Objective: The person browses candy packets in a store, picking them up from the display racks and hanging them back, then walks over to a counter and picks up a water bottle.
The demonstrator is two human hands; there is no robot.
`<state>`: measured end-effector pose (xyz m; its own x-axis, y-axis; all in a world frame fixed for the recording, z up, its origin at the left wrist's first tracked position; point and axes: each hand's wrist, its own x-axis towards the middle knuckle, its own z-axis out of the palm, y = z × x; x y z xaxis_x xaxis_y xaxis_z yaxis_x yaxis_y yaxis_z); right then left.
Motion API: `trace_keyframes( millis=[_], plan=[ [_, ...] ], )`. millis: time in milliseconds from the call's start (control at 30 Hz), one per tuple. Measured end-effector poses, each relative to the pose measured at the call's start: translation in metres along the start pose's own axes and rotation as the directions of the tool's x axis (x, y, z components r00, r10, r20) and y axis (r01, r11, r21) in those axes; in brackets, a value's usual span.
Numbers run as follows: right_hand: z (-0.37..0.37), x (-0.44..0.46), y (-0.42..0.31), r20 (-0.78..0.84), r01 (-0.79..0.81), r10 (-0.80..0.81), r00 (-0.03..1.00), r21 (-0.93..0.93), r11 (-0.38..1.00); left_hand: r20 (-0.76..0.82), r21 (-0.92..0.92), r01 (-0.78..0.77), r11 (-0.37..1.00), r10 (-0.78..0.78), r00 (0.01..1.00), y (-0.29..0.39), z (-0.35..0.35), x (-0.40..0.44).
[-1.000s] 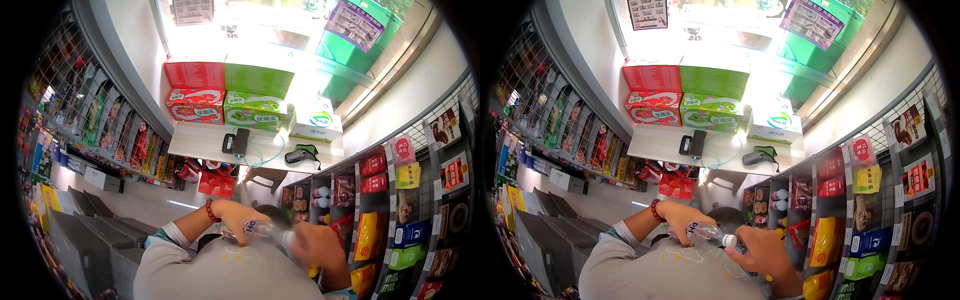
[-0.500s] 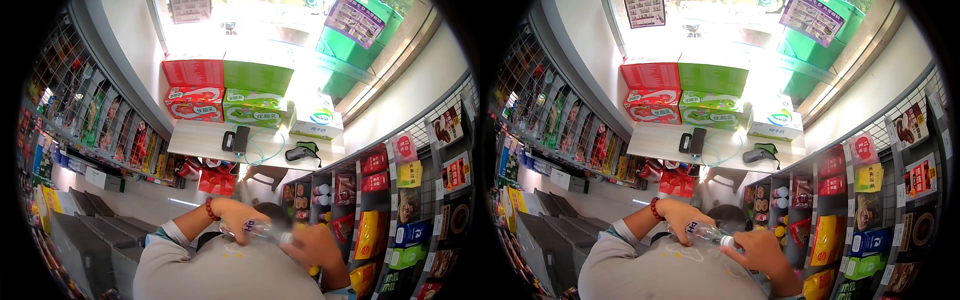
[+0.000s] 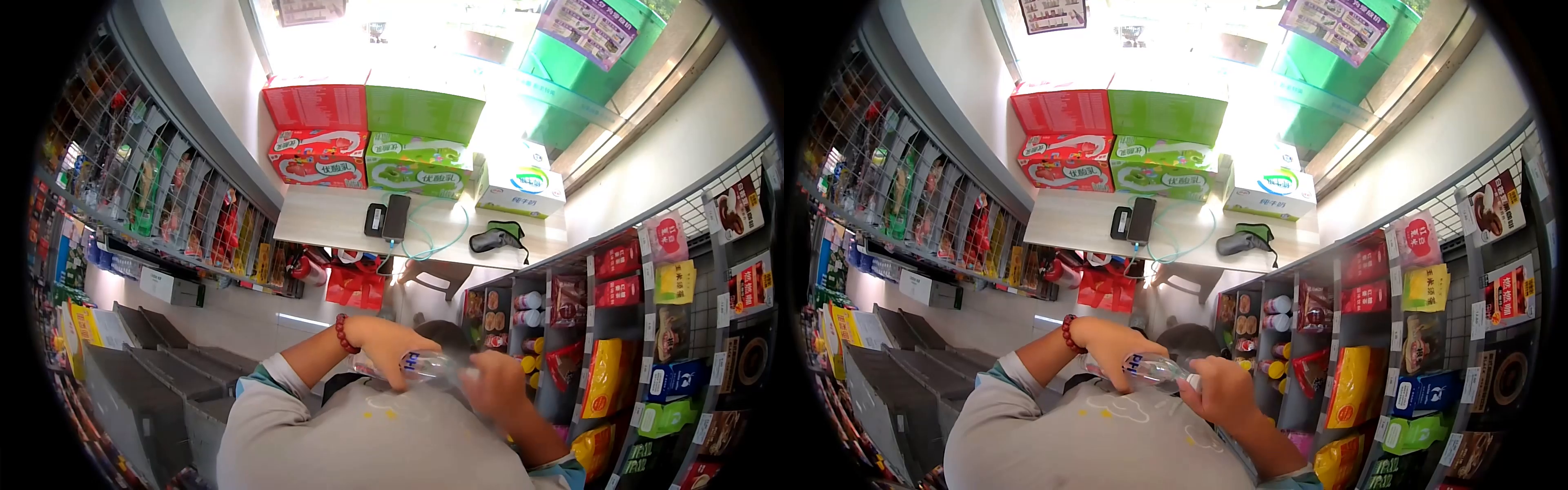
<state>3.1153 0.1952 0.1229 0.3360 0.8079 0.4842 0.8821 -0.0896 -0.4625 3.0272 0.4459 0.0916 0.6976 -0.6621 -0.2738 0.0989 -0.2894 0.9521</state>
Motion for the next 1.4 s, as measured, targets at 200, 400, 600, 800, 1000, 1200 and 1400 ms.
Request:
trace_keyframes(
  millis=[200,400,600,800,1000,1200,1400],
  plan=[
    [0.018,-0.013,0.011,0.294,-0.455,0.403,0.867,0.133,0.881,-0.191,0.161,0.148,0.976,-0.117,0.975,-0.005,0.007,-0.001],
    [0.028,-0.009,0.009,0.161,-0.098,0.088,0.983,0.058,0.993,0.06,-0.13,-0.033,0.991,0.041,0.997,-0.022,-0.004,-0.004],
    [0.035,0.013,0.001,0.463,-0.65,0.594,0.657,-0.05,0.758,-0.097,0.09,0.105,0.99,-0.096,0.991,-0.042,-0.006,-0.008],
    [0.057,0.024,0.025,0.214,0.025,-0.046,0.976,0.097,0.995,0.065,-0.207,-0.074,0.976,0.09,0.994,-0.062,-0.022,-0.01],
    [0.076,0.048,0.027,0.413,-0.607,0.561,0.718,-0.023,0.794,-0.221,0.005,0.146,0.989,-0.141,0.965,-0.072,-0.036,-0.021],
    [0.103,0.063,0.044,0.179,-0.267,0.235,0.956,0.184,0.946,-0.032,-0.248,-0.038,0.968,0.031,0.999,-0.107,-0.059,-0.026],
    [0.131,0.085,0.071,0.16,-0.221,0.198,0.967,0.149,0.964,-0.202,-0.1,0.039,0.994,-0.059,0.978,-0.109,-0.082,-0.039]
  ],
)
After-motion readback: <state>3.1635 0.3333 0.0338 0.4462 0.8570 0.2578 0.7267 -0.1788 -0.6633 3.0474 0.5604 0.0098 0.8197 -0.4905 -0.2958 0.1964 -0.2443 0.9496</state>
